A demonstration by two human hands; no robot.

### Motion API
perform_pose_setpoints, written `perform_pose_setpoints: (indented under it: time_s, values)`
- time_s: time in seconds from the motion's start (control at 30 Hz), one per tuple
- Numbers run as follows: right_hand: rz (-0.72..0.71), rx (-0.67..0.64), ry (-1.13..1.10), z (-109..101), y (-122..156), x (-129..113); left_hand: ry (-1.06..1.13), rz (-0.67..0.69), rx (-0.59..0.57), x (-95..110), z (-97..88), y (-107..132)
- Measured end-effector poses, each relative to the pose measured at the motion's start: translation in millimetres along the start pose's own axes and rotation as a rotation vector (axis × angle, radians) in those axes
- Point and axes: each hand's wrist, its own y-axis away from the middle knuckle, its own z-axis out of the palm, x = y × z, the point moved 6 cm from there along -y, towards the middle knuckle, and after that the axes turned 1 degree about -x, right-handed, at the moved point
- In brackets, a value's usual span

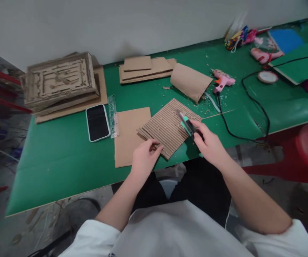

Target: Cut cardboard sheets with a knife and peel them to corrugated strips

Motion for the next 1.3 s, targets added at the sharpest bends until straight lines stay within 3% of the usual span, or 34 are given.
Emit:
perform_pose_setpoints:
  time_s: [0.1, 0.23, 0.37, 0.8, 1.07, 1.3]
  values:
    - [-0.056, -0.227, -0.182, 15.3, 18.7, -23.1, 0.343, -0.156, 0.103, -16.1, -3.0, -5.6]
    - [-0.093, -0.363, -0.208, 37.9, 30.0, -40.1, 0.618, -0.236, 0.141, -26.8, -7.1, -13.2]
    - [-0.051, -0.410, -0.094, 45.8, 26.3, -42.0, 0.622, -0.234, 0.117, -26.1, -10.0, -17.5]
    - [-0.168, -0.472, 0.328, 36.3, 16.6, -63.9, 0.533, -0.149, 0.100, -25.6, -7.6, -18.0]
    - [-0.166, -0.469, 0.255, 23.0, 18.4, -63.9, 0.506, -0.141, 0.066, -24.4, -8.8, -17.9]
    - [-0.149, -0.485, 0.303, 38.6, 12.9, -67.8, 0.535, -0.148, 0.056, -21.8, -9.2, -17.1]
